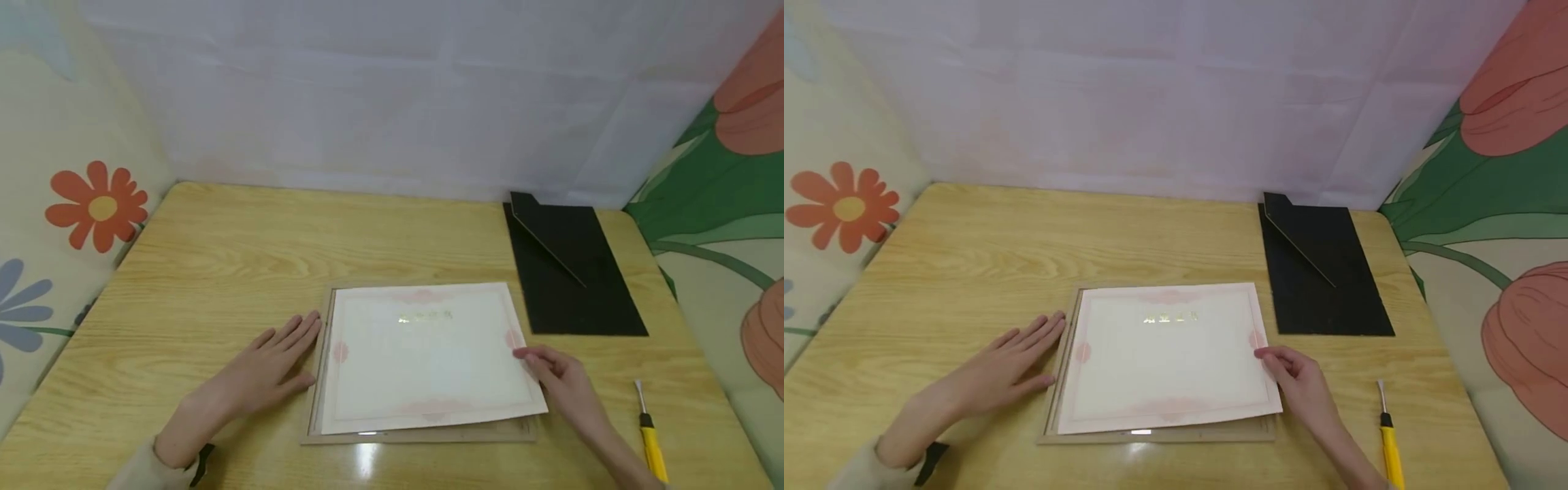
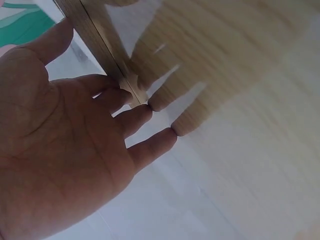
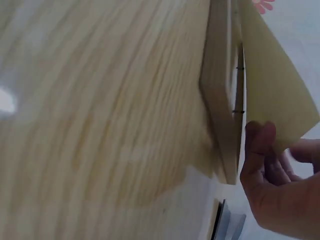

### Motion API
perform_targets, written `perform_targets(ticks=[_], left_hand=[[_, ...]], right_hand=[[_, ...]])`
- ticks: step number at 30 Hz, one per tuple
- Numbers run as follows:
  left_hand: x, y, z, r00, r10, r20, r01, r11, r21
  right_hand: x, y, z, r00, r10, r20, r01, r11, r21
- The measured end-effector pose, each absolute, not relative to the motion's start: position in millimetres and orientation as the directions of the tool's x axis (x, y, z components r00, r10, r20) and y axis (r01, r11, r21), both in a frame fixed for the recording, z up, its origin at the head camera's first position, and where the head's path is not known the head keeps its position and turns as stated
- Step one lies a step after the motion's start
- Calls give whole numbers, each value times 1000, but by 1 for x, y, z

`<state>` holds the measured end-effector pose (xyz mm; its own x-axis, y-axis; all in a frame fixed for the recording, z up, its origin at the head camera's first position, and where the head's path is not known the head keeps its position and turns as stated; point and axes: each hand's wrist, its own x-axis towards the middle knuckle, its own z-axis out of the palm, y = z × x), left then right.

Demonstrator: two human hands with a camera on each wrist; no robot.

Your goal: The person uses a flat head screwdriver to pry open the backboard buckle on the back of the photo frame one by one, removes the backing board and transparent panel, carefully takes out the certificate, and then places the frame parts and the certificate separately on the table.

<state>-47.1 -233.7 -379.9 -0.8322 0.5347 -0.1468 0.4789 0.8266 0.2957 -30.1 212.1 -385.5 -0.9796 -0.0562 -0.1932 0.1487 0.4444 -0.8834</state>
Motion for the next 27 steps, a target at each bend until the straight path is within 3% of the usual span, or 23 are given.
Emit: perform_targets(ticks=[3, 16, 20, 27], left_hand=[[-47, -234, -380, -831, 539, -138, 483, 822, 301], [-49, -235, -382, -809, 581, -85, 534, 788, 306], [-49, -236, -382, -809, 583, -79, 536, 785, 310], [-53, -236, -381, -800, 595, -79, 541, 771, 336]], right_hand=[[-36, 215, -390, -967, 4, -255, 223, 497, -838], [-49, 223, -400, -880, -77, -469, 404, 398, -824], [-57, 229, -401, -877, -117, -467, 424, 273, -864], [-91, 236, -389, -896, -83, -437, 411, 223, -884]])
